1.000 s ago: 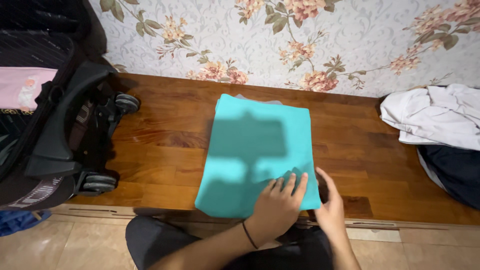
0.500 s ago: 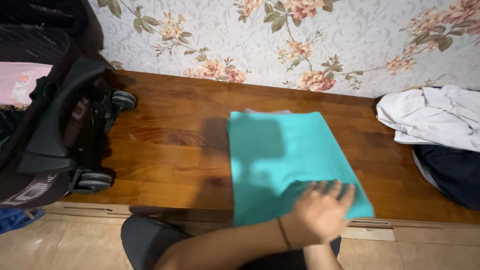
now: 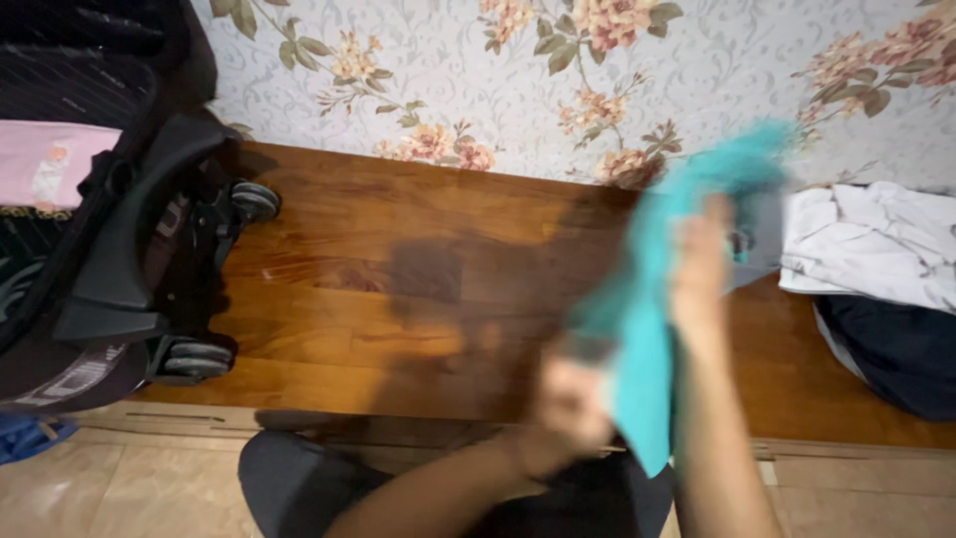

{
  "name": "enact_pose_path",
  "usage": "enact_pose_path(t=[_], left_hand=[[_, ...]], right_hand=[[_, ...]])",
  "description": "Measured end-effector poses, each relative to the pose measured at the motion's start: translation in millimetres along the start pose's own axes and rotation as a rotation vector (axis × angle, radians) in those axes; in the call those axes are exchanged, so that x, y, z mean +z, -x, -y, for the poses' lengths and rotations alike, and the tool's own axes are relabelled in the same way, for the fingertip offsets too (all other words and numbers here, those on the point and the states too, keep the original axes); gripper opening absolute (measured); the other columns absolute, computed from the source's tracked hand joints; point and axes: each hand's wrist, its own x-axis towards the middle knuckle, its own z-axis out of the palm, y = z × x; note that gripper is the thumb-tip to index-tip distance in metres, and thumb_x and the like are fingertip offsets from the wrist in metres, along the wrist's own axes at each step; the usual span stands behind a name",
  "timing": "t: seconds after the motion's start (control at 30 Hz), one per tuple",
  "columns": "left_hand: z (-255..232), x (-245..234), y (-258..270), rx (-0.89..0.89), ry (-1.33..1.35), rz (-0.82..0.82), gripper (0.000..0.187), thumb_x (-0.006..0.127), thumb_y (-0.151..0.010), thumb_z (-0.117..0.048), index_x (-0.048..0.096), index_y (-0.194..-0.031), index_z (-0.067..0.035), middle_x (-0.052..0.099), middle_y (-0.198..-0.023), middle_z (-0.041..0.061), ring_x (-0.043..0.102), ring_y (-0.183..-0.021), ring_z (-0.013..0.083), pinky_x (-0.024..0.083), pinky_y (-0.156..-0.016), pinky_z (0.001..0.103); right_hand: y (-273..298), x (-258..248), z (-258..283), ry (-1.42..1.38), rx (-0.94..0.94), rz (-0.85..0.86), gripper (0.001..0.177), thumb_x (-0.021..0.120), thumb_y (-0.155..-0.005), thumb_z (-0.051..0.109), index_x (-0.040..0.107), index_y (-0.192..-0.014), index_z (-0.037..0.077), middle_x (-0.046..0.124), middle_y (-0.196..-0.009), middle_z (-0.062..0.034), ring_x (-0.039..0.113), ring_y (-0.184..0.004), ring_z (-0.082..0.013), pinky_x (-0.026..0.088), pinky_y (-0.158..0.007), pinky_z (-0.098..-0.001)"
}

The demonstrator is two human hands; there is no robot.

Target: The person folds a polo shirt on a wooden surface, buttons the collar, and then places it along with other folded garments and small cases into an open suitcase.

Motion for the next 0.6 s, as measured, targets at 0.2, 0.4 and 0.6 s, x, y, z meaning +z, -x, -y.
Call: enact_pose_path(t=[0.2, 0.4, 0.6], left_hand=[[-55.1, -157.2, 33.8, -0.074, -0.338, -0.522, 0.050, 0.053, -0.111, -0.029, 0.061, -0.138, 0.012, 0.072, -0.123, 0.017, 0.066, -0.107, 0.0215, 0.052, -0.094, 0.034], [-126.0, -146.5, 38.1, 0.067, -0.631, -0.494, 0.075, 0.059, -0.099, -0.026, 0.017, -0.157, 0.000, 0.023, -0.164, 0.016, 0.036, -0.146, 0.0313, 0.032, -0.115, 0.045], [-107.4, -138.1, 9.9, 0.133, -1.667, 0.164, 0.066, 0.054, -0.103, -0.033, 0.036, -0.156, 0.002, 0.037, -0.162, 0.029, 0.031, -0.152, 0.0444, 0.023, -0.122, 0.058]], right_hand=[[51.3, 52.7, 66.8, 0.455, -0.300, 0.674, 0.084, 0.063, -0.089, 0.057, 0.043, -0.153, 0.006, 0.029, -0.162, -0.0221, 0.023, -0.148, -0.0462, 0.013, -0.120, -0.0580], [70.9, 27.7, 62.1, 0.277, -0.402, 0.440, 0.084, 0.054, -0.094, 0.062, 0.044, -0.153, 0.003, 0.032, -0.164, -0.0271, 0.027, -0.152, -0.0489, 0.016, -0.126, -0.0607], [106.8, 41.0, 57.9, 0.575, -0.131, 0.432, 0.104, 0.056, -0.090, 0.071, 0.031, -0.154, -0.007, 0.024, -0.157, -0.0372, 0.017, -0.145, -0.0560, 0.011, -0.115, -0.0634]])
